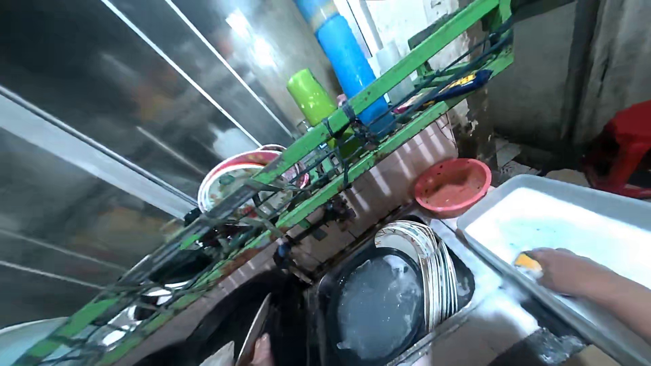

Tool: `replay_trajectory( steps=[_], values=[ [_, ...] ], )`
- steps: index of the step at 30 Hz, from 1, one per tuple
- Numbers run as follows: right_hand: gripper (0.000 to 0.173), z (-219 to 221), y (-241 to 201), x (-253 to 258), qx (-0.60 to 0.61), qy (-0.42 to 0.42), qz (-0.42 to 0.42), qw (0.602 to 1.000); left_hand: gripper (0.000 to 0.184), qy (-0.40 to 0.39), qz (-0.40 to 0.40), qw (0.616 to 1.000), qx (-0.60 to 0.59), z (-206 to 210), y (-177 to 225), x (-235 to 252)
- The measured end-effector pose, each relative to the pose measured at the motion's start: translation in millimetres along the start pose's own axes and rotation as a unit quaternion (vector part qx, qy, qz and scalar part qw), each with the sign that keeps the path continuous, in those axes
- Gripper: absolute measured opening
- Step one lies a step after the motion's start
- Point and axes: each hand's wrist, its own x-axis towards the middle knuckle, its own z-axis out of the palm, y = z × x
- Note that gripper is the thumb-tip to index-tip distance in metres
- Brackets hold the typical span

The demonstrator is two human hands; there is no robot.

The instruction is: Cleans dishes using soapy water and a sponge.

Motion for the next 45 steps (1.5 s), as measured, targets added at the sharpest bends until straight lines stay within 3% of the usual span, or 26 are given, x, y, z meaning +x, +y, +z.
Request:
replay_trajectory(
  steps=[2, 4, 6, 8, 9, 12, 15, 19, 21, 22, 26, 29, 31, 34, 37, 38, 39, 41, 43, 45],
  values=[
    [0.055, 1, 3, 1, 0.006, 0.003, -0.002, 1.0, 0.04, -0.106, -0.039, 0.993, 0.047, 22, -32, -37],
    [0.055, 1, 6, 1, 0.009, 0.005, -0.003, 1.0, 0.032, -0.279, -0.061, 0.94, 0.189, 38, -84, -83],
    [0.057, 1, 10, 2, 0.013, 0.001, -0.006, 1.0, 0.053, -0.432, -0.094, 0.807, 0.391, 40, -142, -122],
    [0.057, 2, 12, 4, 0.022, 0.001, -0.007, 1.0, 0.067, -0.512, -0.133, 0.661, 0.532, 35, -194, -149],
    [0.058, 2, 13, 5, 0.02, 0.0, -0.005, 1.0, 0.071, -0.534, -0.152, 0.606, 0.57, 32, -215, -158],
    [0.06, 3, 14, 5, 0.021, -0.001, 0.002, 1.0, 0.068, -0.571, -0.148, 0.5, 0.635, 25, -253, -169],
    [0.062, 3, 15, 5, 0.026, 0.006, 0.001, 1.0, 0.055, -0.613, -0.095, 0.437, 0.651, 29, -259, -170],
    [0.057, 0, 11, 3, 0.052, 0.015, -0.006, 0.999, 0.065, -0.681, -0.016, 0.398, 0.614, 25, -271, -151],
    [0.049, -6, 8, -3, 0.101, 0.032, -0.001, 0.994, 0.057, -0.672, -0.014, 0.41, 0.617, 21, -261, -157],
    [0.048, -12, 5, -6, 0.126, 0.04, 0.01, 0.991, 0.051, -0.651, -0.023, 0.434, 0.623, 20, -252, -163],
    [0.053, -18, 2, -12, 0.266, 0.158, 0.043, 0.95, 0.036, -0.547, -0.091, 0.58, 0.597, 57, -199, -186],
    [0.058, -19, -35, -15, 0.337, 0.262, -0.036, 0.904, 0.031, -0.494, -0.161, 0.747, 0.415, 80, -175, -179],
    [0.06, -16, -86, -16, 0.358, 0.293, -0.101, 0.881, 0.029, -0.476, -0.2, 0.798, 0.31, 92, -154, -182],
    [0.063, 6, -170, -20, 0.396, 0.324, -0.228, 0.828, 0.046, -0.475, -0.216, 0.813, 0.257, 104, -122, -202],
    [0.064, 25, -224, -16, 0.333, 0.384, -0.354, 0.785, 0.033, -0.511, -0.213, 0.807, 0.205, 101, -107, -218],
    [0.063, 22, -231, -12, 0.321, 0.381, -0.342, 0.797, 0.034, -0.515, -0.215, 0.806, 0.196, 97, -105, -218],
    [0.061, 11, -232, -7, 0.334, 0.348, -0.296, 0.824, 0.047, -0.516, -0.216, 0.805, 0.201, 92, -100, -217],
    [0.053, -23, -225, 14, 0.394, 0.26, -0.159, 0.867, 0.06, -0.512, -0.212, 0.801, 0.229, 85, -86, -213],
    [0.05, -34, -222, 34, 0.436, 0.226, -0.071, 0.868, 0.059, -0.503, -0.213, 0.805, 0.232, 83, -83, -207],
    [0.05, -18, -237, 21, 0.393, 0.239, -0.109, 0.881, 0.056, -0.503, -0.213, 0.808, 0.219, 86, -93, -194]
  ],
)
